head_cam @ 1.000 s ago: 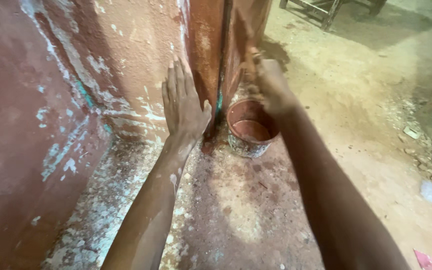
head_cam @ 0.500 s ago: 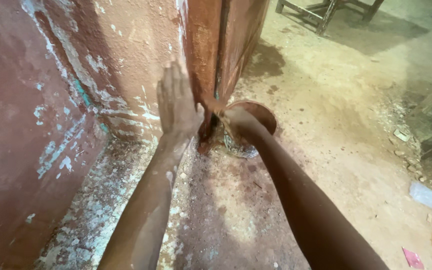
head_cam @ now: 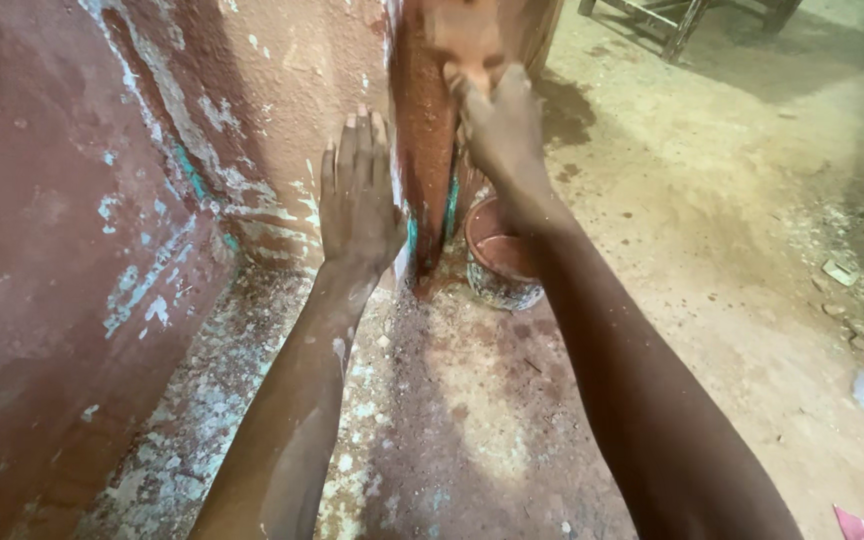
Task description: The person paints a wooden door with reddish-brown paint, dipping a paintbrush into a small pot on the floor and brushing the paint onto the door frame and recessed door panels, steadying the door with the other hand.
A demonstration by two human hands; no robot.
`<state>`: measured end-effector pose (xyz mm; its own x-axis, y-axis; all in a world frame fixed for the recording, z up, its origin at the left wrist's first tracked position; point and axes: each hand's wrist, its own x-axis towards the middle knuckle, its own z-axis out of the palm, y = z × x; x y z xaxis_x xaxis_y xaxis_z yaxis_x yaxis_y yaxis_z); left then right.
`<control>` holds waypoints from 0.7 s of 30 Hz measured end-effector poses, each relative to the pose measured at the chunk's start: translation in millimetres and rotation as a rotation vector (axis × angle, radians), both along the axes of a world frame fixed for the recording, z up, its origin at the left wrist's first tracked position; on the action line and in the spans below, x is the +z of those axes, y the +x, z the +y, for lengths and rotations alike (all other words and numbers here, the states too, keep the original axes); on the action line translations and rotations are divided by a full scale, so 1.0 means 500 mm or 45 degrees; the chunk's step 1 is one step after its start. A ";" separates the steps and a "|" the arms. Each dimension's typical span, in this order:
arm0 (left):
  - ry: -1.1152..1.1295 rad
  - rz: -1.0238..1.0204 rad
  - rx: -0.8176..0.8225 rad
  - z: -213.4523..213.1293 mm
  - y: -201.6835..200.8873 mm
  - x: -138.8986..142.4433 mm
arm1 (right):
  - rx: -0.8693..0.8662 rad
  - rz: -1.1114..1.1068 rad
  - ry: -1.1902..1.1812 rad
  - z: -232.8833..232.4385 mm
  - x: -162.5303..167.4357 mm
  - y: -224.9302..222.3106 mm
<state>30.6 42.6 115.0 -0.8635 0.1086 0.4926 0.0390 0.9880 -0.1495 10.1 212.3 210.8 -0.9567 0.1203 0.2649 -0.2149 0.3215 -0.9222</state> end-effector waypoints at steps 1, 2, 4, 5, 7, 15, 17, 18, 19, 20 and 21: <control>0.081 0.022 -0.038 -0.003 0.001 -0.001 | -0.054 0.205 0.088 -0.001 0.003 -0.003; 0.165 0.045 -0.074 -0.005 0.000 0.000 | -0.105 0.413 0.178 -0.001 -0.003 -0.005; 0.176 0.040 -0.113 -0.003 -0.002 0.001 | -0.159 0.561 0.383 -0.006 -0.041 -0.008; 0.181 0.037 -0.133 0.000 -0.003 0.002 | -0.166 0.503 0.496 -0.009 -0.071 -0.010; 0.119 -0.004 -0.102 0.008 0.003 0.000 | -0.155 0.253 0.576 -0.009 -0.150 -0.013; 0.022 0.057 -0.128 0.025 0.011 -0.019 | 0.447 0.488 1.550 0.057 -0.397 -0.130; 0.032 -0.200 -0.095 0.024 0.001 -0.027 | 0.563 0.050 1.191 0.058 -0.409 -0.130; -0.073 -0.083 -0.057 0.023 -0.003 -0.031 | 0.609 -0.166 1.000 0.054 -0.410 -0.130; -0.175 0.032 -0.023 0.021 -0.007 -0.033 | 0.551 -0.306 0.763 0.051 -0.413 -0.128; -0.275 0.147 0.011 0.023 -0.009 -0.035 | 0.490 -0.442 0.526 0.046 -0.400 -0.116; -0.226 0.058 -0.006 0.026 -0.010 -0.035 | 0.427 -0.567 0.289 0.040 -0.378 -0.104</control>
